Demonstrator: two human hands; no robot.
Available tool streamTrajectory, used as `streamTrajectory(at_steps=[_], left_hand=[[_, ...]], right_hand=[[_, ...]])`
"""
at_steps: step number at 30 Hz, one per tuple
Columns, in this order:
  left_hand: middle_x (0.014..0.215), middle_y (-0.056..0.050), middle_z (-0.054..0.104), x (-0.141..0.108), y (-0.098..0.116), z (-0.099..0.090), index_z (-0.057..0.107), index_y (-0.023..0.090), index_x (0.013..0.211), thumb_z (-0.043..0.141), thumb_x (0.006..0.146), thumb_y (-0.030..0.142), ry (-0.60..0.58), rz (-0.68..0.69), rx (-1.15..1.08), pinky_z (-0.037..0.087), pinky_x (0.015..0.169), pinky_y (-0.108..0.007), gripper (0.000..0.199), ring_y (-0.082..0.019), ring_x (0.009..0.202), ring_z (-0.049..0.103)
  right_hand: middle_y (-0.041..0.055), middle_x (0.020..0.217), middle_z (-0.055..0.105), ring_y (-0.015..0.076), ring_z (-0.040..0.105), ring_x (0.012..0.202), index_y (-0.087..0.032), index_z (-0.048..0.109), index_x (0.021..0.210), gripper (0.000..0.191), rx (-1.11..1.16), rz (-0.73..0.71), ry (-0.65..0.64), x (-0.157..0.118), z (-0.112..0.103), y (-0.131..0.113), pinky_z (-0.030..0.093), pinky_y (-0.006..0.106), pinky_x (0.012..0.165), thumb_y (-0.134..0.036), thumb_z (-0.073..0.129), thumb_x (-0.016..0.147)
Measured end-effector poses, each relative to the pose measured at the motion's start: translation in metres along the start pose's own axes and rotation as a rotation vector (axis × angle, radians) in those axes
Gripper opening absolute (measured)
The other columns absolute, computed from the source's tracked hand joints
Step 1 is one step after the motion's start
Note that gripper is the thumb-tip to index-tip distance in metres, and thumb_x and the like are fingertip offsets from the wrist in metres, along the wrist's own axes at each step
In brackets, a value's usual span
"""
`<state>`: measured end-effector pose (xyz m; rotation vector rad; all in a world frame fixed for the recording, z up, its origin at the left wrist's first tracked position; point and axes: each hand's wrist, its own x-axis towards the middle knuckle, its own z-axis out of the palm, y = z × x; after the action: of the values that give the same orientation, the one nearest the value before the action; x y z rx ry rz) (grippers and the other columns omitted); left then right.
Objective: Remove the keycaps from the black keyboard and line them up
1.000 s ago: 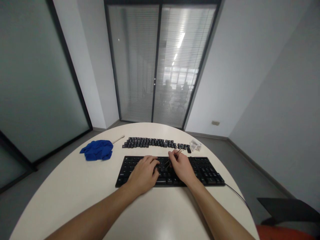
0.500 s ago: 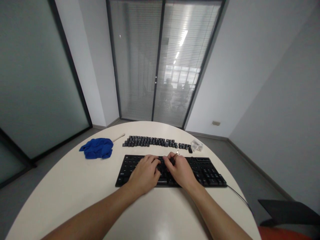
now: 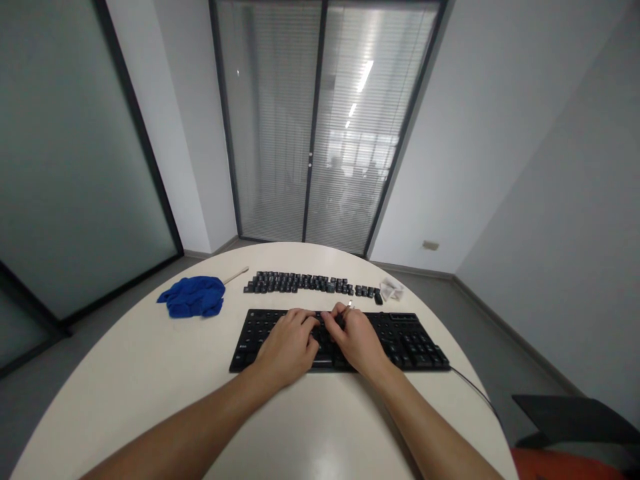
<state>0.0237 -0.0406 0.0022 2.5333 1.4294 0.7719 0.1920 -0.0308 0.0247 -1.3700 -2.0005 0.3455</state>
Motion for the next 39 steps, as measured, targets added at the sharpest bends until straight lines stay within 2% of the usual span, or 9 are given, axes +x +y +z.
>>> streamTrajectory(at_steps=[8, 14, 17, 20, 23, 26, 30, 39], left_hand=[[0.121, -0.009, 0.060, 0.000, -0.002, 0.001, 0.061, 0.020, 0.115, 0.049, 0.082, 0.012, -0.001, 0.003, -0.020, 0.041, 0.102, -0.043, 0.036, -0.026, 0.117, 0.049], [0.123, -0.010, 0.060, 0.001, -0.001, 0.001, 0.062, 0.017, 0.114, 0.047, 0.084, 0.013, -0.005, 0.003, 0.009, 0.042, 0.102, -0.043, 0.034, -0.026, 0.117, 0.049], [0.121, -0.010, 0.061, 0.001, -0.001, 0.001, 0.062, 0.018, 0.114, 0.047, 0.085, 0.014, 0.005, -0.002, 0.007, 0.042, 0.102, -0.042, 0.033, -0.026, 0.116, 0.050], [0.120, -0.009, 0.061, 0.000, -0.001, 0.000, 0.062, 0.019, 0.115, 0.049, 0.083, 0.013, 0.004, -0.001, 0.001, 0.042, 0.102, -0.042, 0.035, -0.025, 0.116, 0.050], [0.122, -0.008, 0.061, -0.001, 0.000, -0.001, 0.064, 0.020, 0.112, 0.050, 0.083, 0.013, 0.018, -0.001, -0.014, 0.041, 0.103, -0.043, 0.033, -0.026, 0.117, 0.050], [0.121, -0.008, 0.062, -0.001, 0.000, -0.001, 0.067, 0.020, 0.107, 0.052, 0.085, 0.016, 0.043, -0.006, -0.044, 0.041, 0.104, -0.043, 0.027, -0.025, 0.117, 0.051], [0.123, -0.005, 0.063, 0.000, -0.002, 0.001, 0.070, 0.023, 0.107, 0.057, 0.087, 0.024, 0.022, 0.026, -0.099, 0.041, 0.106, -0.043, 0.024, -0.025, 0.119, 0.051], [0.121, -0.004, 0.065, 0.004, -0.011, 0.005, 0.071, 0.026, 0.109, 0.060, 0.088, 0.032, -0.031, 0.018, -0.184, 0.041, 0.105, -0.043, 0.024, -0.024, 0.118, 0.053]], right_hand=[[0.0019, 0.059, 0.063, 0.0175, 0.061, 0.057, -0.021, 0.056, 0.074, 0.032, -0.073, -0.043, 0.008, -0.001, 0.007, 0.003, 0.036, 0.026, 0.058, -0.039, 0.045, 0.097], [0.0052, 0.071, 0.069, 0.0201, 0.064, 0.070, -0.019, 0.062, 0.076, 0.031, -0.201, -0.149, -0.019, -0.002, 0.013, 0.004, 0.040, 0.029, 0.072, -0.038, 0.048, 0.097], [0.0033, 0.070, 0.068, 0.0195, 0.063, 0.070, -0.019, 0.063, 0.078, 0.030, -0.192, -0.162, -0.014, -0.003, 0.010, 0.001, 0.040, 0.030, 0.075, -0.041, 0.050, 0.095], [0.0002, 0.064, 0.064, 0.0179, 0.059, 0.066, -0.021, 0.063, 0.080, 0.029, -0.130, -0.144, 0.044, -0.003, 0.001, -0.002, 0.039, 0.029, 0.073, -0.041, 0.049, 0.096], [0.0008, 0.072, 0.068, 0.0175, 0.060, 0.069, -0.021, 0.063, 0.081, 0.029, -0.055, -0.155, 0.117, -0.002, -0.008, 0.000, 0.039, 0.029, 0.075, -0.038, 0.047, 0.097], [0.0015, 0.072, 0.068, 0.0182, 0.060, 0.071, -0.021, 0.062, 0.077, 0.032, -0.023, -0.118, 0.162, 0.000, -0.012, 0.007, 0.039, 0.029, 0.075, -0.039, 0.045, 0.098], [-0.0001, 0.061, 0.061, 0.0170, 0.059, 0.063, -0.021, 0.058, 0.072, 0.039, 0.041, -0.041, 0.129, 0.002, -0.012, 0.016, 0.039, 0.027, 0.065, -0.044, 0.040, 0.099], [-0.0018, 0.054, 0.056, 0.0168, 0.058, 0.053, -0.020, 0.059, 0.080, 0.041, 0.228, 0.065, 0.075, 0.007, -0.007, 0.030, 0.041, 0.027, 0.057, -0.051, 0.037, 0.098]])
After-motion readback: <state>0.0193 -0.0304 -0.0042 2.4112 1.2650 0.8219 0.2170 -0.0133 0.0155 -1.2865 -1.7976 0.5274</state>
